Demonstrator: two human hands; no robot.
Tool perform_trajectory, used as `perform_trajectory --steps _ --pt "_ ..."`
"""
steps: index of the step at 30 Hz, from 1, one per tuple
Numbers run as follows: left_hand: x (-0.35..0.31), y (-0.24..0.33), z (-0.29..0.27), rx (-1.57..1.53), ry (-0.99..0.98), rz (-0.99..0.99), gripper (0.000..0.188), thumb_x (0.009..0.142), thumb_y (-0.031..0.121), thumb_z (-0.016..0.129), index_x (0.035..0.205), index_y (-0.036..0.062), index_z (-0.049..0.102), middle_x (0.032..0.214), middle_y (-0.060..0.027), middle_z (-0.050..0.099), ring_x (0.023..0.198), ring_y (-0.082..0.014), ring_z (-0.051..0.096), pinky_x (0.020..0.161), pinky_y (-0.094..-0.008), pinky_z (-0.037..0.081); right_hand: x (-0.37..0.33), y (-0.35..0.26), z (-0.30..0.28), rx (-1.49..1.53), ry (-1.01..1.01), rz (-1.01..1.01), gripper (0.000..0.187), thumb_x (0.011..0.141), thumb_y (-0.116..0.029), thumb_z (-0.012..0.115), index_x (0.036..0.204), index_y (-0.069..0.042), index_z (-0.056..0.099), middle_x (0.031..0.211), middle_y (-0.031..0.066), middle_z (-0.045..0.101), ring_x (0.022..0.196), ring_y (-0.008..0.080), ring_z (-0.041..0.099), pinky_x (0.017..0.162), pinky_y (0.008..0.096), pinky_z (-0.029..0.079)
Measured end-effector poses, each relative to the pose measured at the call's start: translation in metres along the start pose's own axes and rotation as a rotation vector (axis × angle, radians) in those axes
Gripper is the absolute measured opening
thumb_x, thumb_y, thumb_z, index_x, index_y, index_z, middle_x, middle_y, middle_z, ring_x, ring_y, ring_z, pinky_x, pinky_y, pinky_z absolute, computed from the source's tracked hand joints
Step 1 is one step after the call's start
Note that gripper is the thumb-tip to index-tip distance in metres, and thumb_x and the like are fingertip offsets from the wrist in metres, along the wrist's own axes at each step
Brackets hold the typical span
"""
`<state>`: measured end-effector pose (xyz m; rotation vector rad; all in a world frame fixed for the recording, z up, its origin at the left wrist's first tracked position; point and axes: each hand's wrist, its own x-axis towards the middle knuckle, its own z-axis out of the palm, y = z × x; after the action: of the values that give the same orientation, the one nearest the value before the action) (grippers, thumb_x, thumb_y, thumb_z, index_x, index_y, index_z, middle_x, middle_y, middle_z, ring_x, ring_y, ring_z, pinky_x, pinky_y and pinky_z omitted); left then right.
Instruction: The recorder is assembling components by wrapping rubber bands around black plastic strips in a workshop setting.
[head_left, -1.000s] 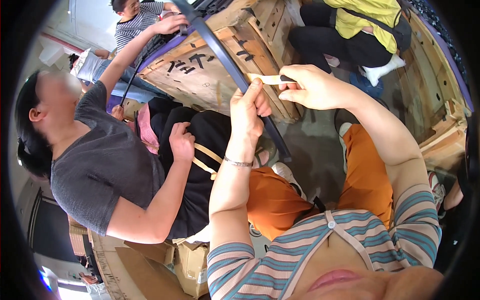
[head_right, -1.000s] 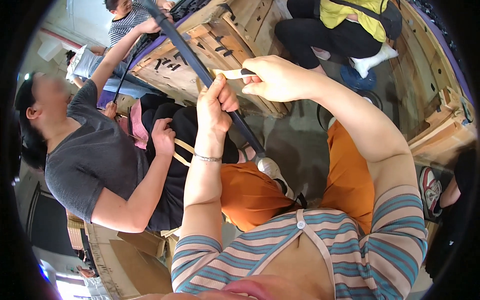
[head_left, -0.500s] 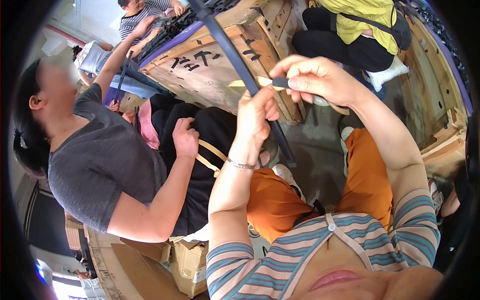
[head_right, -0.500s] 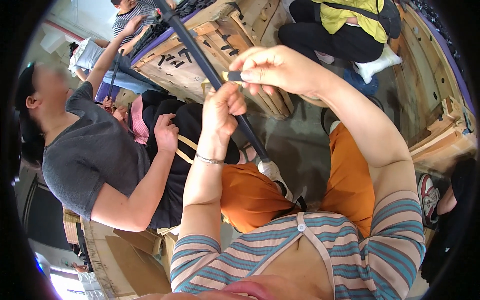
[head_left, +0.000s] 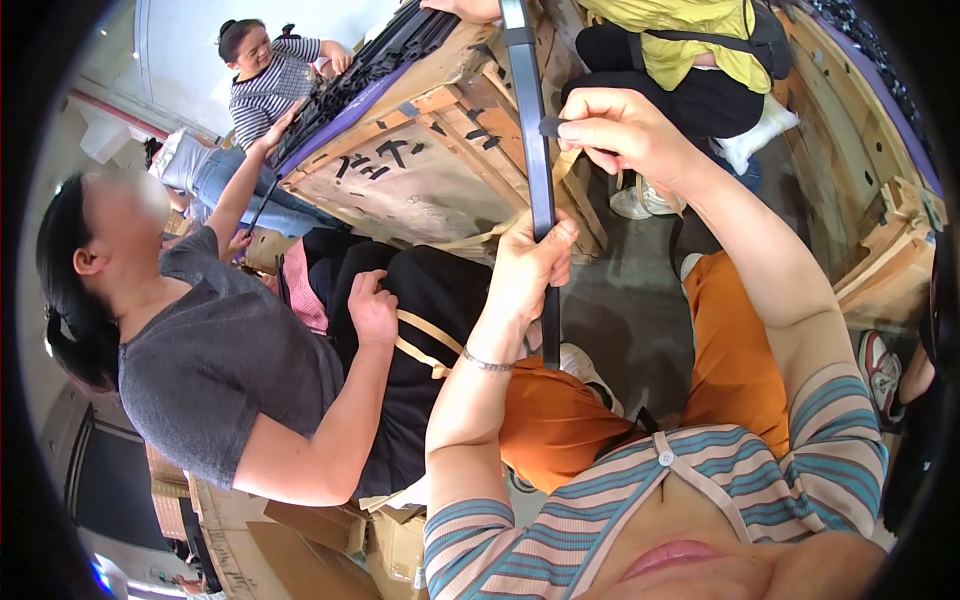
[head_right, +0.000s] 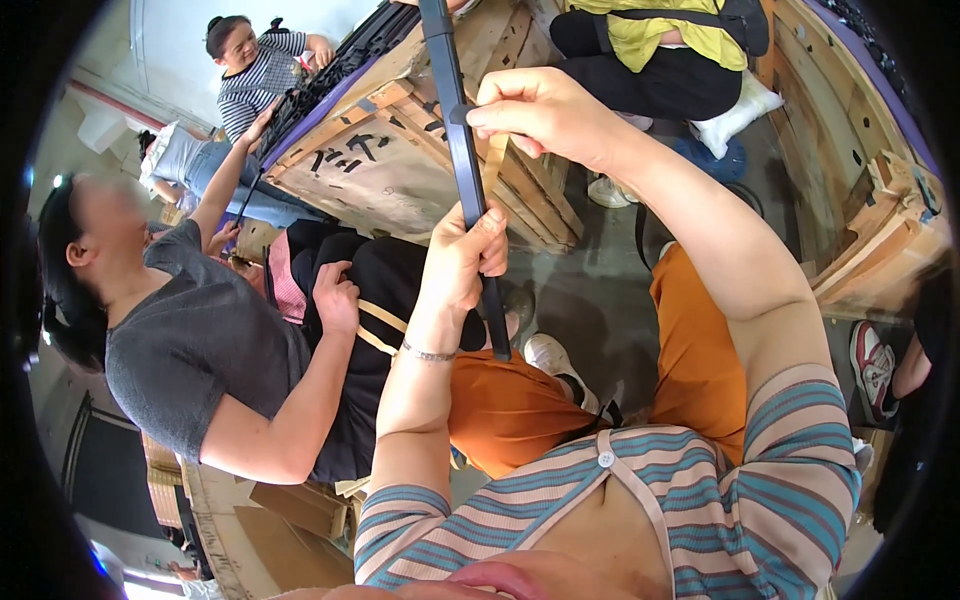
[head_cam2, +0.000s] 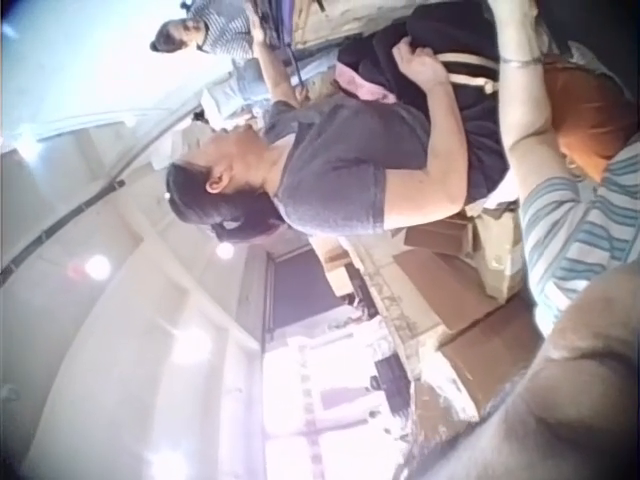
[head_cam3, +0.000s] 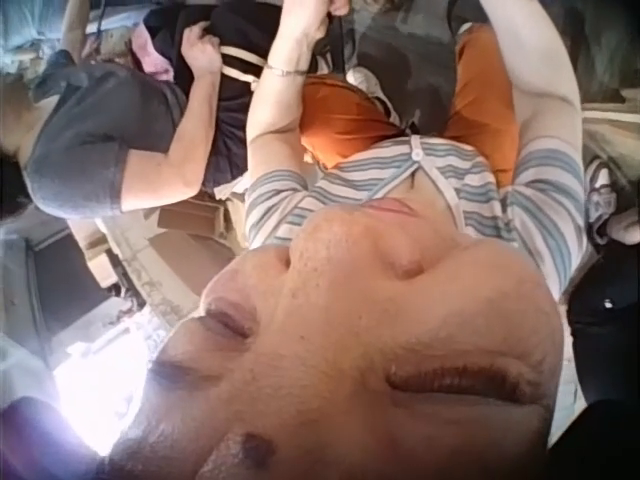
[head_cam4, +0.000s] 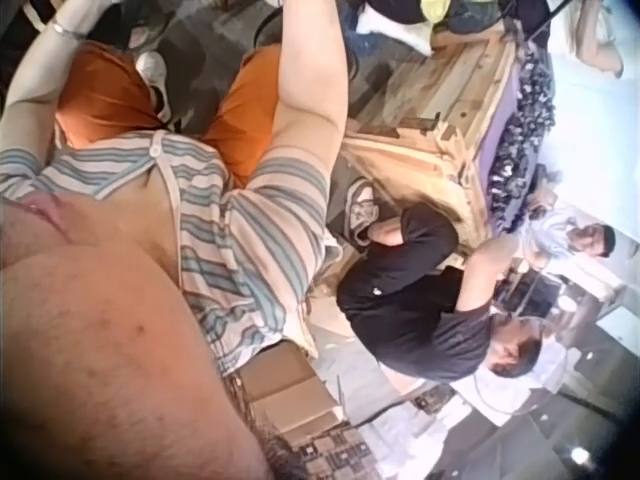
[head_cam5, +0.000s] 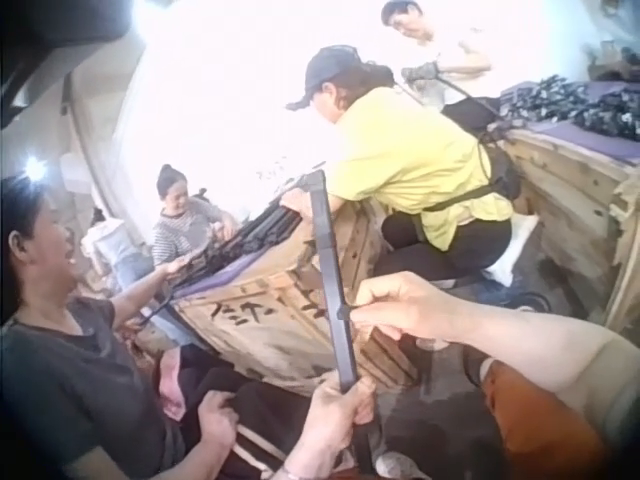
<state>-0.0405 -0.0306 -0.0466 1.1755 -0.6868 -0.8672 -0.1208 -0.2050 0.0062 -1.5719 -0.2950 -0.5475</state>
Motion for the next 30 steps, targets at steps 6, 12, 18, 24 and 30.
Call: perform_trajectory --steps 6,12,18,24,30 --pt "-0.003 -0.001 0.005 -0.025 -0.04 -0.015 0.012 0.086 0.012 0.058 0.085 0.0037 0.05 0.054 0.003 0.038 0.041 -0.0053 0.032 0.039 -0.0195 0.024 0.003 0.016 -0.004 -0.223 0.008 -0.17 0.022 0.085 -0.016 0.059 0.068 -0.005 0.05 0.06 -0.0072 0.04 0.056 0.0006 0.032 0.049 0.0189 0.026" --pt "-0.004 0.002 0.013 0.022 -0.01 -0.001 0.015 0.087 0.015 0.055 0.08 0.0046 0.048 0.051 0.0035 0.031 0.041 -0.0058 0.026 0.039 -0.0204 0.021 0.001 0.014 -0.008 -0.196 -0.031 -0.179 0.022 0.087 -0.016 0.056 0.069 -0.005 0.048 0.064 -0.0058 0.039 0.059 0.0024 0.034 0.051 0.02 0.029" --pt "-0.006 0.003 0.013 0.001 -0.049 -0.017 0.014 0.088 0.014 0.053 0.08 0.0045 0.048 0.052 0.0033 0.031 0.04 -0.0058 0.026 0.039 -0.0204 0.021 0.001 0.014 -0.009 -0.144 -0.055 -0.176 0.021 0.087 -0.015 0.055 0.071 -0.004 0.047 0.067 -0.0043 0.041 0.059 0.0037 0.036 0.052 0.0203 0.031" --pt "-0.005 0.001 0.012 -0.005 -0.067 -0.007 0.013 0.088 0.014 0.053 0.08 0.0046 0.048 0.052 0.0029 0.032 0.04 -0.0059 0.026 0.038 -0.0204 0.021 0.002 0.014 -0.009 -0.197 -0.046 -0.206 0.021 0.087 -0.016 0.055 0.071 -0.004 0.048 0.066 -0.0046 0.04 0.059 0.0033 0.035 0.053 0.02 0.031" --pt "-0.006 0.004 0.013 -0.004 -0.069 -0.015 0.013 0.088 0.014 0.053 0.081 0.0043 0.048 0.052 0.0028 0.032 0.04 -0.006 0.027 0.039 -0.0203 0.021 0.004 0.017 -0.008 -0.205 -0.027 -0.208 0.021 0.087 -0.013 0.057 0.07 -0.004 0.047 0.065 -0.0054 0.039 0.06 0.0022 0.033 0.053 0.0194 0.029"
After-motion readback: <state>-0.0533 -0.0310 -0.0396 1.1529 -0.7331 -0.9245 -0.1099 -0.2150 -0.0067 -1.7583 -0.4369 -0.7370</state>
